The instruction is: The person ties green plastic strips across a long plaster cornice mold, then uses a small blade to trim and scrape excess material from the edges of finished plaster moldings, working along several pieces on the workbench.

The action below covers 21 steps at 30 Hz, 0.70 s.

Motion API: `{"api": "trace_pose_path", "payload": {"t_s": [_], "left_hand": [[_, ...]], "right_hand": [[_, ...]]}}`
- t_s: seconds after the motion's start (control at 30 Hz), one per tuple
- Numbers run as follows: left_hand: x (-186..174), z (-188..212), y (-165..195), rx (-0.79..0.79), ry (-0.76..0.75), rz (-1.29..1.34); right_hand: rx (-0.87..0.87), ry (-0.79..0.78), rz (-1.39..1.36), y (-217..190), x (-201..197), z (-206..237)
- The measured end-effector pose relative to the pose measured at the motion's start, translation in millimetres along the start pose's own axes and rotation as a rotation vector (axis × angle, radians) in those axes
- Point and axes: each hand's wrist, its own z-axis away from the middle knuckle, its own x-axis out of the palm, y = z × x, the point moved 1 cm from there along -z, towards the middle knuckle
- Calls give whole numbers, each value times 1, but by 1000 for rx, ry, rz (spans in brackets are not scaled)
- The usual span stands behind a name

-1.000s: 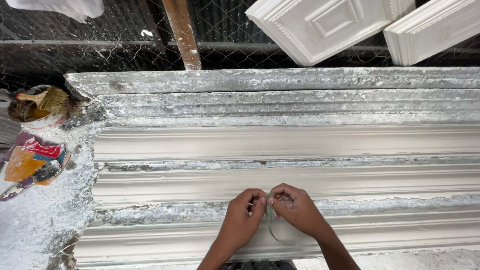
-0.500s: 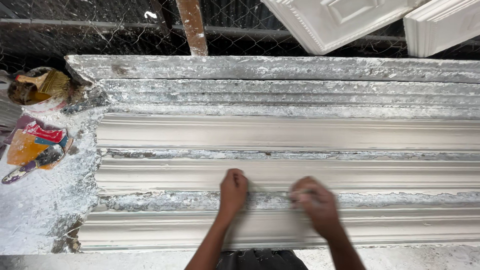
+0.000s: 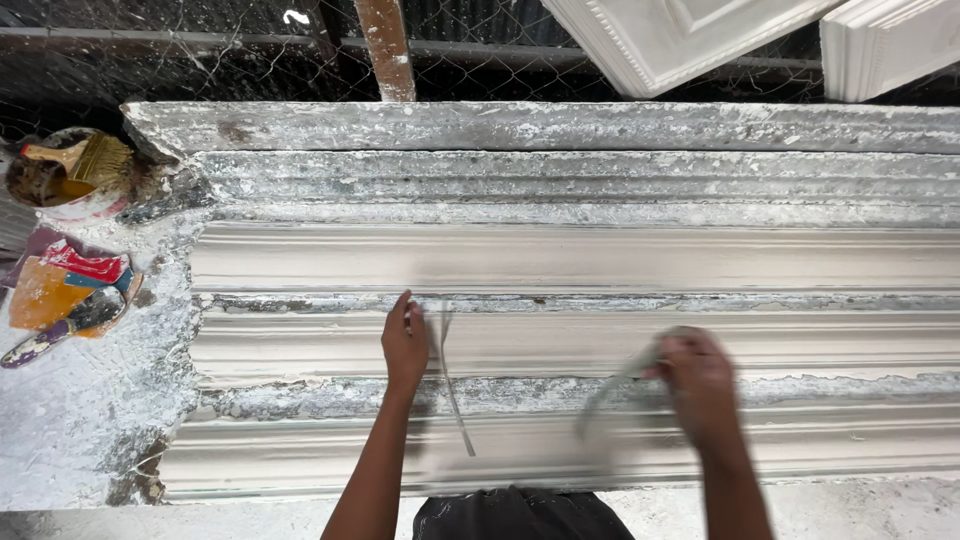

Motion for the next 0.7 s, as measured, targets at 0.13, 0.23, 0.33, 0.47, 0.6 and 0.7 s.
{"api": "trace_pose_path", "payload": {"t_s": [0.13, 0.23, 0.33, 0.47, 0.6, 0.7], "left_hand": [[17, 29, 63, -19, -140, 140], [17, 81, 109, 114, -566, 107], [5, 105, 142, 124, -648, 117], [-7, 107, 159, 60, -620, 146], [-11, 107, 160, 51, -589, 161], [-11, 112, 160, -32, -594, 161]], "right_hand": [[42, -232, 99, 24, 68, 4], [49, -313, 26, 29, 92, 6], [57, -342, -18, 32, 103, 7], [23, -367, -35, 32, 110, 10], [35, -421, -23, 26, 113, 19], [60, -483, 70, 19, 113, 26]]}}
